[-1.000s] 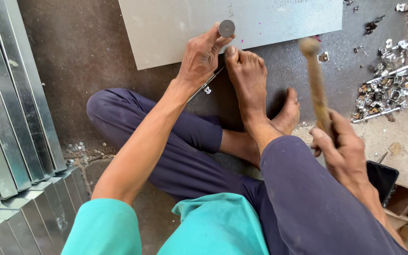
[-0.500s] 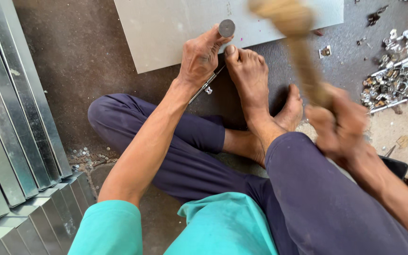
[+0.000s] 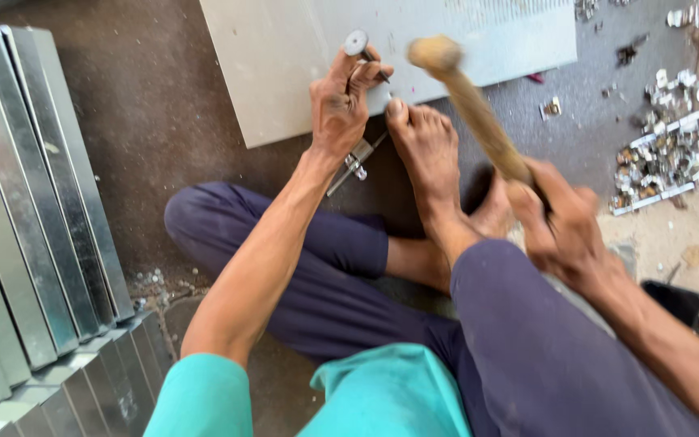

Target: The person assembles a metal cabinet by attaching a latch mechanism to a metal sheet and then securing it to a metal box. They use a hammer and punch to create holes and fasten the components together.

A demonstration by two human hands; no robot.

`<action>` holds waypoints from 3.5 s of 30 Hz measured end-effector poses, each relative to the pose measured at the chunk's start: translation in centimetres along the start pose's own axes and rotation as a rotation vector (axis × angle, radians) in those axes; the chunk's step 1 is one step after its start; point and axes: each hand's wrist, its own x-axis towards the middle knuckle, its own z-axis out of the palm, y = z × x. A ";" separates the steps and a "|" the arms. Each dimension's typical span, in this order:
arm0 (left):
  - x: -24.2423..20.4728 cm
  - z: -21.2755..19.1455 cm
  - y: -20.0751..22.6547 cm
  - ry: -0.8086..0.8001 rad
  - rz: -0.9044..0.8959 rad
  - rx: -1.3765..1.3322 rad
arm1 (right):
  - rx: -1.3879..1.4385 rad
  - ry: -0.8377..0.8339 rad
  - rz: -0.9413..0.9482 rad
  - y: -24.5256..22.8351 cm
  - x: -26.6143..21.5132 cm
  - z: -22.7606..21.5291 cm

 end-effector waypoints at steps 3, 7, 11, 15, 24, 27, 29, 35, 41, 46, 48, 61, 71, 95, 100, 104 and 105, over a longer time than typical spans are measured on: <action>-0.1 1.0 -0.5 -0.064 -0.021 0.001 | 0.017 0.097 -0.124 1.1 -1.0 0.1; 0.4 2.4 -1.2 -0.202 -0.064 0.181 | -0.026 0.086 -0.094 2.8 -2.0 -0.2; 0.1 2.5 -2.2 -0.198 0.007 0.139 | -0.020 0.117 -0.054 4.0 -2.9 -0.7; -0.2 2.0 -2.7 -0.224 0.065 0.132 | 0.054 0.197 -0.141 4.6 -3.2 -1.4; 0.5 2.3 -2.1 -0.231 0.022 0.139 | -0.019 0.088 -0.072 4.5 -1.2 0.3; -1.0 1.9 -2.5 -0.240 -0.041 0.141 | -0.049 0.146 -0.229 4.4 -1.7 0.8; -0.7 1.7 -2.2 -0.305 -0.038 0.282 | -0.047 0.105 -0.127 4.0 -1.5 0.8; 2.7 4.7 -2.9 -0.082 -0.012 -0.050 | 0.058 0.154 0.053 4.8 -0.9 1.2; 4.4 6.3 -4.4 -0.242 0.073 0.040 | 0.040 0.185 0.064 5.7 -1.0 0.6; 3.6 5.9 -5.0 -0.227 0.072 0.073 | 0.085 0.226 0.046 4.2 -1.3 -0.8; 3.2 5.5 -4.5 -0.239 0.064 0.096 | 0.190 0.309 -0.028 3.5 -1.2 -0.9; 3.7 5.7 -2.4 -0.214 0.021 0.095 | -0.025 0.211 -0.068 2.8 0.3 -0.1; 3.4 5.3 -2.4 -0.325 0.031 0.062 | 0.068 0.221 0.104 5.8 -3.1 0.5; 2.7 2.9 -3.1 -0.052 0.049 -0.118 | 0.038 0.203 0.187 8.7 1.4 1.0; 2.0 -6.2 -2.5 0.641 -0.087 0.527 | -0.278 0.403 0.095 14.9 10.3 -0.3; -1.3 -8.1 -1.5 0.664 -0.166 0.277 | -0.082 0.416 0.073 18.3 11.6 1.0; -1.7 -7.6 -1.1 0.642 -0.162 0.322 | -0.106 0.400 0.076 18.4 11.2 0.7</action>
